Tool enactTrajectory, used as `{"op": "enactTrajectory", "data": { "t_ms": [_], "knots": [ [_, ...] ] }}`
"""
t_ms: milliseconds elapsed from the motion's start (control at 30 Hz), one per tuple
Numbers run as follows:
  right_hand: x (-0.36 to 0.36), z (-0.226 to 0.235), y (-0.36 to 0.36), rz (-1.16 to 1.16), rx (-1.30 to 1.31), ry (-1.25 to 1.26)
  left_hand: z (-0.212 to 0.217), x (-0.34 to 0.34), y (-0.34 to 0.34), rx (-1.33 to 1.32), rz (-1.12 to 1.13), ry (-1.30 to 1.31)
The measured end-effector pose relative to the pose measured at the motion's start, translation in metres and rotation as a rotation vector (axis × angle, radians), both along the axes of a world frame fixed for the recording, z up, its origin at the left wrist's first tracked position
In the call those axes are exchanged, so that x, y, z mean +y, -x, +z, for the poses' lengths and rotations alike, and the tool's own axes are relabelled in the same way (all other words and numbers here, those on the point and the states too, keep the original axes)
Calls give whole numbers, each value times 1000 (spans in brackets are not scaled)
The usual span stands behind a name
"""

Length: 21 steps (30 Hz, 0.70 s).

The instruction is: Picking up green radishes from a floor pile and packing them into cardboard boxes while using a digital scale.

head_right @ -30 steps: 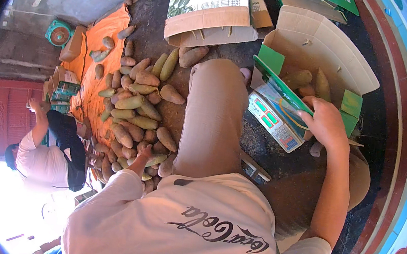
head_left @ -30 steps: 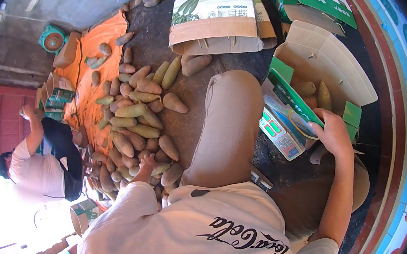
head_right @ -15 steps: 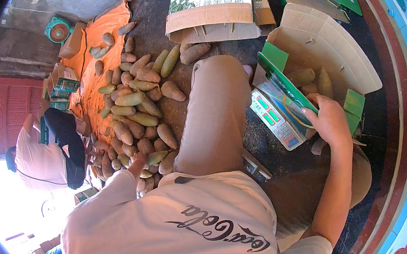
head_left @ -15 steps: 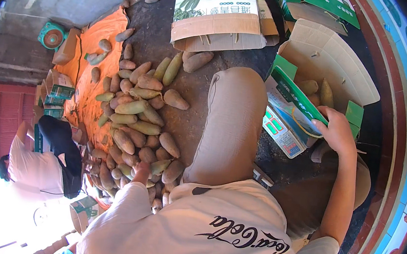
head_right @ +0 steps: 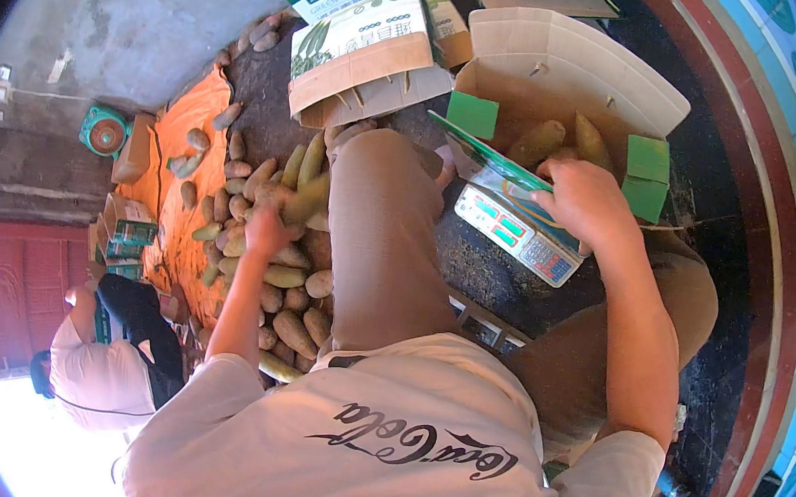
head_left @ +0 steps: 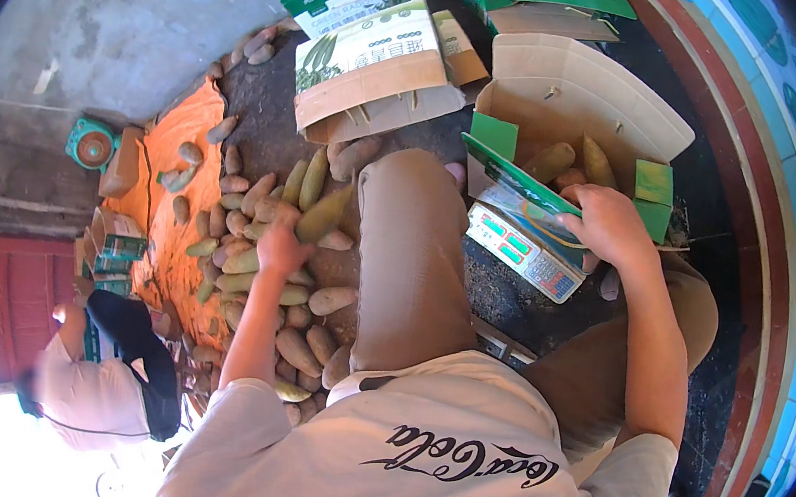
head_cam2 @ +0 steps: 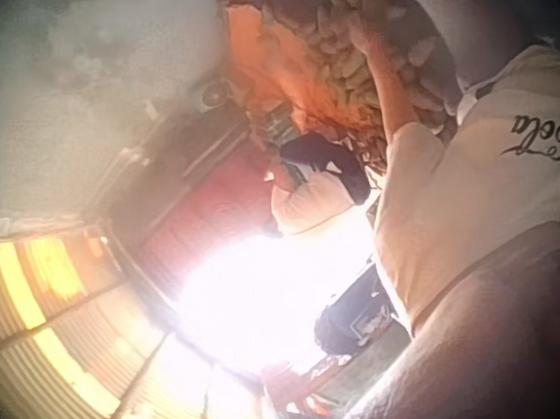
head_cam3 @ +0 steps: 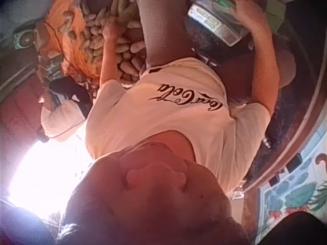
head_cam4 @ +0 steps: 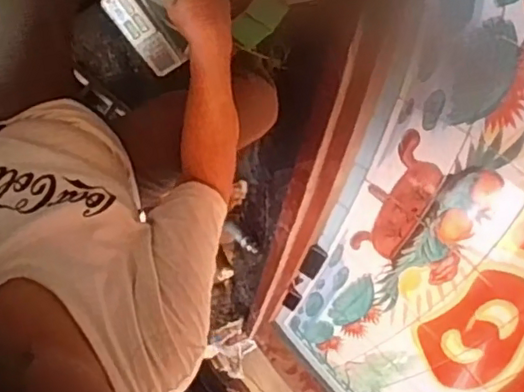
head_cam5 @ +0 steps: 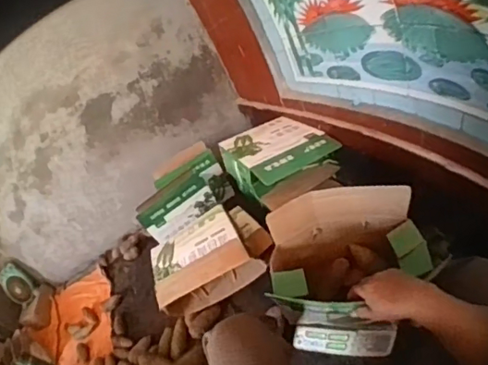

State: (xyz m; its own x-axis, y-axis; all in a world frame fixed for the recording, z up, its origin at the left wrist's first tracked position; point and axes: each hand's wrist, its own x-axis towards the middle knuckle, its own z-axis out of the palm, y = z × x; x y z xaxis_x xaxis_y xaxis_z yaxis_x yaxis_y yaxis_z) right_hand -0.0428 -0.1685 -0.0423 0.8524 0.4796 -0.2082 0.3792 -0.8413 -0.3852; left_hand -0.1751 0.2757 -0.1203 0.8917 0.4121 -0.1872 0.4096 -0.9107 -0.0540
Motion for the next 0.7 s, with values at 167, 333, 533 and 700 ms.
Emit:
{"op": "enactTrajectory", "data": {
  "t_ms": [167, 333, 533, 700],
  "knots": [
    [-1, -3, 1, 29, -26, 13, 89, -64, -105, -551, -605, -22],
    [-3, -5, 2, 38, -46, 10, 143, -171, -164, -694, -1009, 189],
    [-4, -5, 1, 36, -22, 25, 125, -191, -182, -703, -936, 472],
    [-2, -1, -1, 24, -2, 24, 75, -110, -151, -602, -588, 499]
  ]
}}
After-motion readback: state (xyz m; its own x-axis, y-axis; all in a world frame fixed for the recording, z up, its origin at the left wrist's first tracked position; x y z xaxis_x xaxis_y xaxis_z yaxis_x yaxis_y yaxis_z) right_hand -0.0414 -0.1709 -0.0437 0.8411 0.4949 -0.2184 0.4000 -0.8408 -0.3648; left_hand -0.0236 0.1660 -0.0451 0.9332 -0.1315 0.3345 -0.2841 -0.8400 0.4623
